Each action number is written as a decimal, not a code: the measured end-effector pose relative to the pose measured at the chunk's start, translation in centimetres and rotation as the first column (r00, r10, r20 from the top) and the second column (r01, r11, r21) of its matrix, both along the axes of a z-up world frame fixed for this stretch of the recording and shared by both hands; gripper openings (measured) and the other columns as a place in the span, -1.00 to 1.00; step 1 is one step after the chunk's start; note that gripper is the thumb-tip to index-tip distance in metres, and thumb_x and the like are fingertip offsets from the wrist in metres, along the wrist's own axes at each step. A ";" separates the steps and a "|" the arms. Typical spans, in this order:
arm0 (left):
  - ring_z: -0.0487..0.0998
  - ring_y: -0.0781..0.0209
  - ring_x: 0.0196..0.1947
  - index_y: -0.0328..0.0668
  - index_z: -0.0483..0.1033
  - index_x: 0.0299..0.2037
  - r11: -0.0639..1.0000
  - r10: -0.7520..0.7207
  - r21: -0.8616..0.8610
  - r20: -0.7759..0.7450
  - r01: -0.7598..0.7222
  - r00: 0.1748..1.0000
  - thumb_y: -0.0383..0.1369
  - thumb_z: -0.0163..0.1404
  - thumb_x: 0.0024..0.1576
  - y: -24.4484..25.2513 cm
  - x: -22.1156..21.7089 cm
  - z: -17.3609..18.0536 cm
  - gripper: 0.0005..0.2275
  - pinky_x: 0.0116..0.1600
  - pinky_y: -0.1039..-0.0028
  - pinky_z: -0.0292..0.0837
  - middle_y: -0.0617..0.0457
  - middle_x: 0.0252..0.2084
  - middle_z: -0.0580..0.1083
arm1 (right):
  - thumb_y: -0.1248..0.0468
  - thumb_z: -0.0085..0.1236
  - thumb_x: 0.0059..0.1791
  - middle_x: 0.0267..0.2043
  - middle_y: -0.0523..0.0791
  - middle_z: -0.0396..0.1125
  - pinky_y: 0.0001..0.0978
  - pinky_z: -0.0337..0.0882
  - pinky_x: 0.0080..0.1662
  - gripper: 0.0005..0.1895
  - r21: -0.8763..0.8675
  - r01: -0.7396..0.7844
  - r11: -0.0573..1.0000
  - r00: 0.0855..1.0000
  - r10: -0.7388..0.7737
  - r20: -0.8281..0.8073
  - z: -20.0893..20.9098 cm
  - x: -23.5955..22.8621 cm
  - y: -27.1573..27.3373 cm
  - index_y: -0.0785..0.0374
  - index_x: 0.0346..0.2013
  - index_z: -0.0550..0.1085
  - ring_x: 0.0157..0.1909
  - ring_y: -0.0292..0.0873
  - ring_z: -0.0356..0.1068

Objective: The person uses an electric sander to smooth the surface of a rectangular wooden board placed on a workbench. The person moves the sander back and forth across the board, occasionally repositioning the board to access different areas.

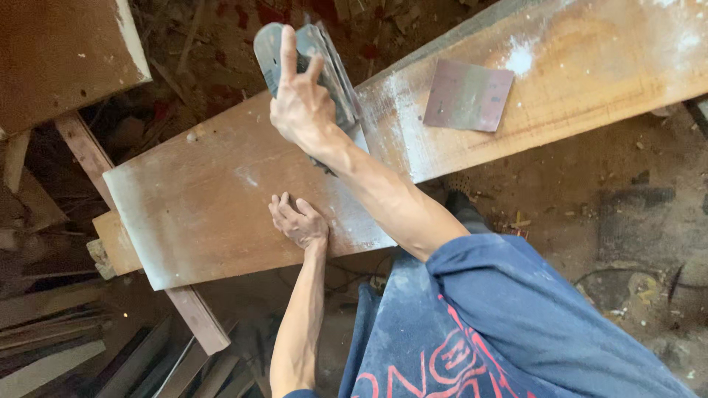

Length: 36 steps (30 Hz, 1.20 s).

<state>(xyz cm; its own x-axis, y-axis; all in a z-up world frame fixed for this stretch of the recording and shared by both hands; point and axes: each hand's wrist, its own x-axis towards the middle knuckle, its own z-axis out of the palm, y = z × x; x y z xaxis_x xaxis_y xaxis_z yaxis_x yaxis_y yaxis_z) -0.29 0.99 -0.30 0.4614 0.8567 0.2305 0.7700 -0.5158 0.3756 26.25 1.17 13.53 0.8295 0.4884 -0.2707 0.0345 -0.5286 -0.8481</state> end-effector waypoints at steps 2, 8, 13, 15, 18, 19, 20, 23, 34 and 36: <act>0.22 -0.33 0.41 -0.29 0.41 0.19 1.000 0.008 0.009 -0.005 -0.008 1.000 -0.32 -0.06 0.23 0.0 0.1 -0.2 -0.65 0.45 -0.04 0.04 -0.34 0.38 0.29 | 0.36 0.12 -0.02 0.42 0.60 -0.41 -0.38 0.51 -0.57 0.13 -0.070 -0.040 0.997 0.998 0.043 0.044 -0.3 0.1 -0.2 -0.03 0.51 -0.51 -0.50 -0.05 0.45; 0.20 -0.36 0.41 -0.29 0.41 0.18 1.000 0.010 0.010 -0.013 -0.009 1.000 -0.31 -0.06 0.24 -0.1 -0.2 -0.5 -0.66 0.45 -0.10 0.01 -0.35 0.37 0.30 | 0.40 0.11 -0.06 0.42 0.49 -0.25 -0.43 0.47 -0.56 0.15 -0.027 -0.010 1.000 1.000 0.009 -0.015 -0.4 0.1 0.0 -0.12 0.52 -0.47 -0.51 -0.15 0.44; 0.21 -0.35 0.41 -0.29 0.41 0.18 1.000 0.013 0.007 -0.009 -0.013 1.000 -0.30 -0.08 0.25 -0.2 -0.3 -0.4 -0.66 0.44 -0.08 0.03 -0.35 0.36 0.30 | 0.41 0.13 -0.05 0.37 0.49 -0.22 -0.50 0.45 -0.63 0.16 -0.090 -0.059 0.994 0.998 0.059 -0.005 0.1 -0.2 0.1 -0.10 0.51 -0.50 -0.53 -0.20 0.41; 0.22 -0.34 0.40 -0.28 0.42 0.17 1.000 0.010 0.015 0.002 -0.010 1.000 -0.29 -0.08 0.25 -0.1 -0.2 -0.4 -0.67 0.44 -0.08 0.04 -0.32 0.36 0.31 | 0.42 0.14 -0.07 0.37 0.48 -0.20 -0.52 0.45 -0.63 0.17 -0.096 -0.029 0.995 0.999 0.031 0.012 0.4 0.5 0.6 -0.12 0.51 -0.49 -0.53 -0.20 0.40; 0.23 -0.34 0.40 -0.27 0.43 0.16 0.999 0.013 0.031 0.000 -0.013 1.000 -0.29 -0.07 0.24 -0.2 -0.3 -0.6 -0.67 0.43 -0.09 0.04 -0.31 0.35 0.33 | 0.42 0.14 -0.08 0.41 0.54 -0.32 -0.51 0.49 -0.64 0.17 -0.096 -0.021 0.995 0.999 0.024 0.030 0.4 1.1 0.4 -0.11 0.48 -0.50 -0.54 -0.18 0.43; 0.23 -0.34 0.39 -0.28 0.43 0.16 0.999 0.019 0.030 -0.010 -0.019 1.000 -0.29 -0.06 0.24 -0.2 -0.4 -0.6 -0.67 0.43 -0.11 0.04 -0.31 0.34 0.33 | 0.40 0.15 -0.07 0.40 0.52 -0.26 -0.49 0.50 -0.62 0.18 -0.091 -0.034 0.995 0.999 0.035 0.015 0.4 0.8 0.2 -0.11 0.50 -0.50 -0.52 -0.15 0.43; 0.23 -0.35 0.39 -0.28 0.43 0.15 0.999 0.021 0.030 -0.015 -0.021 1.000 -0.30 -0.05 0.24 -0.1 -0.3 -0.6 -0.67 0.42 -0.12 0.03 -0.31 0.34 0.34 | 0.39 0.15 -0.07 0.39 0.49 -0.21 -0.47 0.50 -0.61 0.18 -0.085 -0.043 0.995 0.999 0.044 0.003 0.4 0.5 -0.1 -0.11 0.51 -0.50 -0.49 -0.12 0.43; 0.24 -0.34 0.38 -0.26 0.44 0.15 0.999 0.027 0.031 -0.034 -0.025 0.999 -0.29 -0.05 0.22 -0.1 0.0 -0.7 -0.67 0.41 -0.09 0.06 -0.32 0.35 0.32 | 0.34 0.20 -0.06 0.38 0.57 -0.27 -0.35 0.53 -0.51 0.19 -0.084 -0.123 0.989 0.988 0.130 0.086 0.5 -1.7 -1.1 -0.06 0.51 -0.49 -0.41 -0.01 0.44; 0.24 -0.30 0.40 -0.23 0.44 0.15 0.998 0.042 0.036 -0.019 -0.042 0.999 -0.28 -0.04 0.23 0.0 -0.2 -1.0 -0.68 0.44 -0.09 0.03 -0.26 0.35 0.34 | 0.26 0.28 -0.10 0.37 0.46 -0.15 -0.34 0.55 -0.49 0.23 -0.185 -0.139 0.973 0.987 0.151 0.055 1.0 1.6 0.0 -0.06 0.51 -0.47 -0.41 -0.05 0.44; 0.23 -0.30 0.41 -0.24 0.44 0.15 0.999 0.043 0.030 -0.025 -0.042 0.999 -0.28 -0.04 0.24 -0.1 -0.4 -1.0 -0.68 0.44 -0.09 0.03 -0.26 0.36 0.34 | 0.24 0.30 -0.10 0.36 0.45 -0.13 -0.35 0.54 -0.50 0.25 -0.199 -0.147 0.969 0.983 0.166 0.083 0.7 2.2 0.1 -0.03 0.51 -0.48 -0.43 -0.06 0.43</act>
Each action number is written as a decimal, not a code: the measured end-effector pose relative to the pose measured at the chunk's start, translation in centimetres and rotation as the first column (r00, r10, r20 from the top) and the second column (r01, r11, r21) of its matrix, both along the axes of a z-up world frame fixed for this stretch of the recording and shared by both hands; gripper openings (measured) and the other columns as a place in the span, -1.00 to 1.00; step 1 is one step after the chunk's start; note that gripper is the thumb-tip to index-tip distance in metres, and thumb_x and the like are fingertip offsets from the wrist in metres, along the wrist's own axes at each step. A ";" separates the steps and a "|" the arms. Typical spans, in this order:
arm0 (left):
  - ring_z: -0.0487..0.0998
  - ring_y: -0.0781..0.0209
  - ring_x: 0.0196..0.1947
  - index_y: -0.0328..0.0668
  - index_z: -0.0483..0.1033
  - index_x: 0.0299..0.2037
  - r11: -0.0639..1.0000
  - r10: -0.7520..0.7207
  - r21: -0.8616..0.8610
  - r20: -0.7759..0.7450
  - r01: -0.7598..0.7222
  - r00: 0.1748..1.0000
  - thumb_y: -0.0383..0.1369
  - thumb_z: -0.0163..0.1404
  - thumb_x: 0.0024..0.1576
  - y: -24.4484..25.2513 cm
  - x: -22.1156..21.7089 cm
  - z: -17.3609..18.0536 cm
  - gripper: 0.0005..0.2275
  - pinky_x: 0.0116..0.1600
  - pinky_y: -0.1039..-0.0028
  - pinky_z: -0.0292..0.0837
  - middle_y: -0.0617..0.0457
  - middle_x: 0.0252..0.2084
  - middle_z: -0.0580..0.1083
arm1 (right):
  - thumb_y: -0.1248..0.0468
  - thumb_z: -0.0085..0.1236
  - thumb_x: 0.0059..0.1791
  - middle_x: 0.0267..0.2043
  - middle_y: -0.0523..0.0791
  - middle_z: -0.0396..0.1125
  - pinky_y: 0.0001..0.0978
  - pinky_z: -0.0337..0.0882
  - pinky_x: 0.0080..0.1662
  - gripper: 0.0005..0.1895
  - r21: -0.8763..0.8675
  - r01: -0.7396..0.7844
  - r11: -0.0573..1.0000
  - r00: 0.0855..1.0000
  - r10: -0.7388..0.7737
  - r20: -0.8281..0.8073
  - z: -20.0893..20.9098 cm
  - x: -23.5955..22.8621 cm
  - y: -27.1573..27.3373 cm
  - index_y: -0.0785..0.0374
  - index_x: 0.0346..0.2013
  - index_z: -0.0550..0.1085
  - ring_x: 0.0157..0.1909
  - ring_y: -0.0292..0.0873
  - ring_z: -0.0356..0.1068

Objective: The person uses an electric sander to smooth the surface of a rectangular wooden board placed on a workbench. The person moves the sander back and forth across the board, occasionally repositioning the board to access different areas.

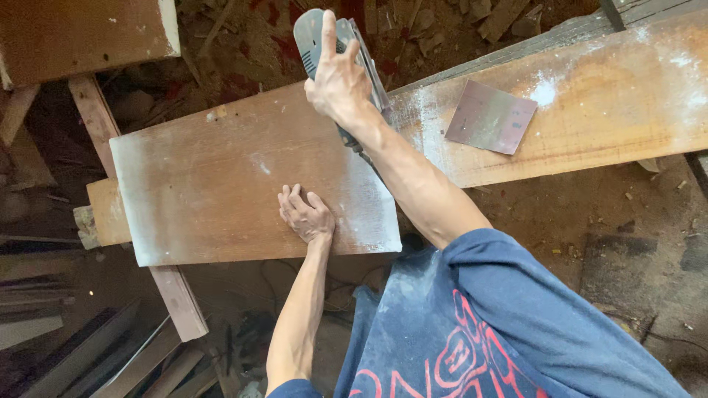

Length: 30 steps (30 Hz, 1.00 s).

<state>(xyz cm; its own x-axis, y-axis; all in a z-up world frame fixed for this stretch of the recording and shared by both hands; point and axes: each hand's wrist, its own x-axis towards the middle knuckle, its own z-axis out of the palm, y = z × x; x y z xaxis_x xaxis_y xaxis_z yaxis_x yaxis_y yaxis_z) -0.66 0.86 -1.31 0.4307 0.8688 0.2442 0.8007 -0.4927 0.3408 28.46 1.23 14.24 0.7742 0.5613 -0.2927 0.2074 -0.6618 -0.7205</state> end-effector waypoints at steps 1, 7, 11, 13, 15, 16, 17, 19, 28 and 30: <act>0.23 -0.30 0.42 -0.24 0.43 0.16 1.000 -0.002 -0.004 -0.001 0.002 1.000 -0.28 -0.05 0.24 -0.1 -0.2 0.0 -0.67 0.45 -0.09 0.03 -0.26 0.36 0.34 | 0.25 0.30 -0.11 0.35 0.46 -0.13 -0.35 0.54 -0.51 0.25 -0.005 -0.012 1.000 1.000 0.012 0.021 -0.2 -0.1 0.0 0.00 0.50 -0.49 -0.45 -0.06 0.43; 0.21 -0.33 0.41 -0.25 0.43 0.17 1.000 -0.007 -0.019 -0.012 0.007 1.000 -0.28 -0.04 0.21 0.0 0.1 0.1 -0.65 0.44 -0.10 0.01 -0.28 0.37 0.32 | 0.29 0.25 -0.12 0.32 0.41 -0.02 -0.41 0.52 -0.49 0.23 -0.033 -0.064 0.997 0.998 0.063 -0.005 -0.2 -0.8 0.4 -0.04 0.54 -0.46 -0.42 -0.11 0.39; 0.20 -0.32 0.43 -0.25 0.42 0.17 1.000 -0.016 -0.015 -0.014 0.016 1.000 -0.28 -0.04 0.23 0.2 -0.1 -0.1 -0.66 0.45 -0.10 0.01 -0.29 0.38 0.30 | 0.36 0.19 -0.14 0.44 0.51 -0.26 -0.43 0.56 -0.50 0.21 -0.056 -0.039 0.998 0.999 0.040 0.011 -0.1 1.3 1.0 -0.03 0.52 -0.45 -0.46 -0.12 0.44; 0.20 -0.32 0.42 -0.24 0.42 0.17 1.000 -0.006 -0.028 -0.016 0.006 1.000 -0.28 -0.03 0.22 0.2 -0.3 -0.1 -0.65 0.44 -0.11 0.01 -0.27 0.38 0.31 | 0.33 0.21 -0.14 0.44 0.52 -0.29 -0.43 0.56 -0.50 0.21 -0.047 -0.070 0.996 0.996 0.072 0.045 -0.2 1.7 0.9 -0.01 0.51 -0.46 -0.44 -0.11 0.44; 0.20 -0.31 0.42 -0.24 0.43 0.17 1.000 -0.003 -0.030 -0.014 0.002 1.000 -0.28 -0.03 0.21 0.2 0.0 -0.1 -0.65 0.44 -0.10 0.01 -0.26 0.37 0.31 | 0.32 0.21 -0.13 0.44 0.52 -0.30 -0.40 0.57 -0.48 0.20 -0.036 -0.097 0.995 0.994 0.099 0.049 -0.2 1.8 0.6 0.00 0.51 -0.45 -0.41 -0.08 0.45; 0.20 -0.30 0.42 -0.23 0.43 0.17 1.000 -0.002 -0.026 -0.014 0.001 1.000 -0.28 -0.03 0.20 0.2 0.1 -0.1 -0.65 0.44 -0.10 0.01 -0.26 0.37 0.31 | 0.33 0.20 -0.13 0.44 0.52 -0.29 -0.38 0.59 -0.45 0.19 -0.030 -0.110 0.993 0.993 0.111 0.033 -0.1 1.2 0.3 0.00 0.51 -0.44 -0.38 -0.06 0.47; 0.21 -0.30 0.42 -0.23 0.43 0.17 1.000 -0.001 -0.022 -0.014 0.000 1.000 -0.28 -0.03 0.20 0.2 0.1 -0.1 -0.65 0.44 -0.09 0.02 -0.25 0.37 0.31 | 0.34 0.19 -0.13 0.43 0.52 -0.28 -0.36 0.61 -0.43 0.18 -0.023 -0.124 0.992 0.992 0.124 0.017 0.0 0.5 0.0 0.00 0.51 -0.44 -0.36 -0.03 0.49; 0.21 -0.30 0.42 -0.23 0.43 0.17 1.000 0.002 -0.016 -0.008 -0.002 1.000 -0.28 -0.02 0.22 0.3 0.1 0.0 -0.65 0.44 -0.09 0.02 -0.25 0.37 0.32 | 0.28 0.25 -0.11 0.36 0.49 -0.12 -0.20 0.59 -0.28 0.19 -0.003 -0.189 0.982 0.980 0.188 0.066 0.4 -1.0 -0.7 0.04 0.54 -0.40 -0.24 0.12 0.47; 0.23 -0.31 0.41 -0.25 0.42 0.18 0.999 -0.027 0.027 0.009 0.027 1.000 -0.29 -0.02 0.23 -0.2 0.0 0.4 -0.65 0.43 -0.10 0.05 -0.26 0.35 0.34 | 0.19 0.34 -0.15 0.33 0.39 -0.02 0.09 0.57 -0.14 0.19 -0.021 -0.430 0.902 0.898 0.430 0.096 2.0 -7.2 -3.1 0.02 0.51 -0.32 -0.04 0.36 0.43; 0.23 -0.30 0.41 -0.23 0.43 0.19 1.000 -0.020 0.019 0.019 0.020 1.000 -0.29 -0.02 0.23 -0.7 0.0 0.4 -0.66 0.44 -0.10 0.05 -0.24 0.36 0.33 | 0.15 0.35 -0.13 0.32 0.36 0.02 0.07 0.58 -0.14 0.19 -0.069 -0.467 0.882 0.876 0.472 0.100 1.9 -6.4 -3.0 0.03 0.52 -0.31 -0.03 0.33 0.45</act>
